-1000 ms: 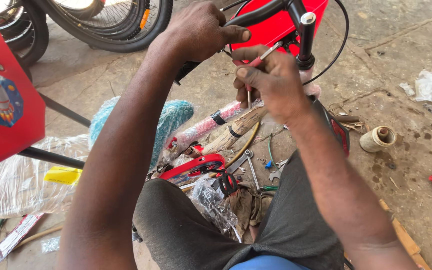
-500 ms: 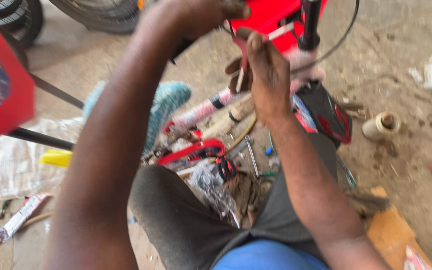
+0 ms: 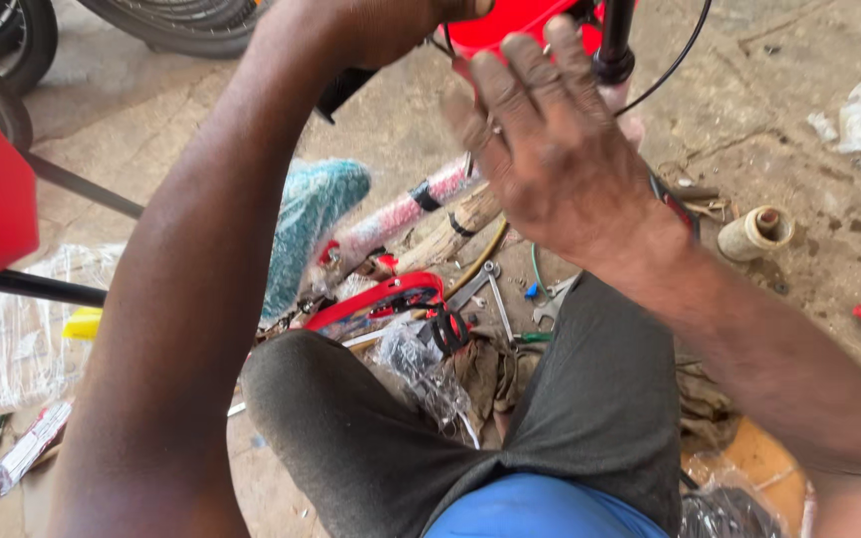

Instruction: The person assembles a red bicycle by attaching the rear pedal crank and tightening the handlebar grip. They use a wrench to secure the pedal and an Allen key to fasten the grip on the handlebar.

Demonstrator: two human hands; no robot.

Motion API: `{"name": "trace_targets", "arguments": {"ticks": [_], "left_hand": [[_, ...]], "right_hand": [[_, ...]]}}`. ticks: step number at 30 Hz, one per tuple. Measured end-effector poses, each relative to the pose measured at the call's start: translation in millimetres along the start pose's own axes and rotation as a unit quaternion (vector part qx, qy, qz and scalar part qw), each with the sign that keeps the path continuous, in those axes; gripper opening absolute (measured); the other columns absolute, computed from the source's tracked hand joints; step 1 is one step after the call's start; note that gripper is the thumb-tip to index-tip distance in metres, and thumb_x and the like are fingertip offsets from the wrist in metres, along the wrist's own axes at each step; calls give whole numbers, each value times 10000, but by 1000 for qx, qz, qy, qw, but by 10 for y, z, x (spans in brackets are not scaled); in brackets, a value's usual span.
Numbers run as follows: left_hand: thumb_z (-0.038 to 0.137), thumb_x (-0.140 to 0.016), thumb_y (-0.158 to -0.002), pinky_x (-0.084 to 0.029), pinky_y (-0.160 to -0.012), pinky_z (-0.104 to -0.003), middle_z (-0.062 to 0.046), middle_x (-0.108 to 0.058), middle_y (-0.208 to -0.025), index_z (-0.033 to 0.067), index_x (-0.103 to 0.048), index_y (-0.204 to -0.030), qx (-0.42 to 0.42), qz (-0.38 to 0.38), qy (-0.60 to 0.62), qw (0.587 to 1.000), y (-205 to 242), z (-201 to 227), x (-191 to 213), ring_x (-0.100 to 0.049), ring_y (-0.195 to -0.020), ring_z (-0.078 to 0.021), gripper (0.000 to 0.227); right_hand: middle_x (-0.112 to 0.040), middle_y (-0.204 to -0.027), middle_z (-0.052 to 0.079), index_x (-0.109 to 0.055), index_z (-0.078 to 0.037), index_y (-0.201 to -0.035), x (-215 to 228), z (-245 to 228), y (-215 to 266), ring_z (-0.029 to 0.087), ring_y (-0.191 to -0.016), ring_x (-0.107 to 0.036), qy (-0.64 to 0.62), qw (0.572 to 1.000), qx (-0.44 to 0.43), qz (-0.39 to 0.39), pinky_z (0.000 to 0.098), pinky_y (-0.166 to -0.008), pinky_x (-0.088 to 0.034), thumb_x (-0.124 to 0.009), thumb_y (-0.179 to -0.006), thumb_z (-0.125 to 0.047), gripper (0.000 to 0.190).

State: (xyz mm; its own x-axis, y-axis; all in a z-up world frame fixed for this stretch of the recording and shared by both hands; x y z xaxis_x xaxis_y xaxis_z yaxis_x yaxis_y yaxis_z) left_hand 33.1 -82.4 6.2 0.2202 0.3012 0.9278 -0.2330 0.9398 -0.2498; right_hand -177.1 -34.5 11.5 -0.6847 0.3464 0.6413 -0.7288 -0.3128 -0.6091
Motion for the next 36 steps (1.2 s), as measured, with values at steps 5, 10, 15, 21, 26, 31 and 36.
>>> {"name": "trace_targets", "arguments": {"ticks": [5,10,15,21,26,31,36], "left_hand": [[590,-628,-1009,-506,-568,-450,-115,-697,-706,90,-757,-1028,-6,8,0,1000,-23,18,61,-668,-596,-248,516],[687,-674,-881,-557,-641,-409,-81,-712,-707,91,-770,-905,94,-1,14,995,31,-72,55,-716,-657,-208,604],[714,-714,-859,-540,-745,-419,-92,-722,-711,66,-785,-850,103,11,9,995,75,-18,190,-727,-749,-235,653],[679,-733,-828,-543,-739,-407,-86,-734,-733,95,-803,-861,139,12,41,989,146,42,246,-731,-744,-205,588],[678,-754,-820,-541,-713,-412,-95,-721,-731,97,-795,-858,155,19,33,987,156,32,235,-714,-718,-201,584],[663,-747,-829,-540,-721,-412,-88,-733,-720,93,-803,-836,130,13,29,991,112,41,230,-716,-720,-192,573],[691,-730,-842,-526,-701,-426,-78,-713,-690,83,-799,-800,116,15,19,993,94,65,231,-704,-702,-200,613]], "right_hand": [[-676,-1253,251,-644,19,-1279,-171,-31,9,393,-1229,-670,96,993,57,-28,592,-1109,-501,-601,-1053,-146,282],[-730,-1009,209,-623,-31,-1283,-677,517,91,303,-884,-767,-403,854,-327,-44,395,-645,-618,-510,-1124,-215,268],[-687,-895,157,-567,0,-1307,-951,226,249,260,-728,-742,-850,266,-429,148,443,-650,-665,-591,-1015,-367,470],[-659,-852,114,-463,-40,-1452,-1030,191,125,191,-627,-660,-845,311,-420,115,413,-585,-610,-609,-993,-161,497],[-651,-827,99,-522,-71,-1430,-985,351,69,205,-570,-591,-628,657,-408,-83,441,-499,-519,-594,-988,-109,449],[-659,-878,117,-639,-78,-1228,-522,290,-186,248,-747,-669,-115,983,-53,-133,444,-661,-558,-667,-871,-40,360],[-678,-883,64,-720,-93,-964,-518,199,-155,176,-814,-674,-109,988,-46,-103,358,-770,-551,-711,-892,-67,77]]}}
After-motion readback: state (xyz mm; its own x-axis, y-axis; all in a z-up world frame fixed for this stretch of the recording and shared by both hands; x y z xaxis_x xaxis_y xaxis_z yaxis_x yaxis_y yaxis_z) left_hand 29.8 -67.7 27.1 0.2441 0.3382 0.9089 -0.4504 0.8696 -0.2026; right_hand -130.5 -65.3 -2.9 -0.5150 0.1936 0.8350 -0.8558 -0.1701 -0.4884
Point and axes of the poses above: each hand's wrist, its own y-axis away from the middle knuckle, its own x-axis out of the back of the hand, z = x × y, the point moved 8 cm from there along -y, towards the middle knuckle
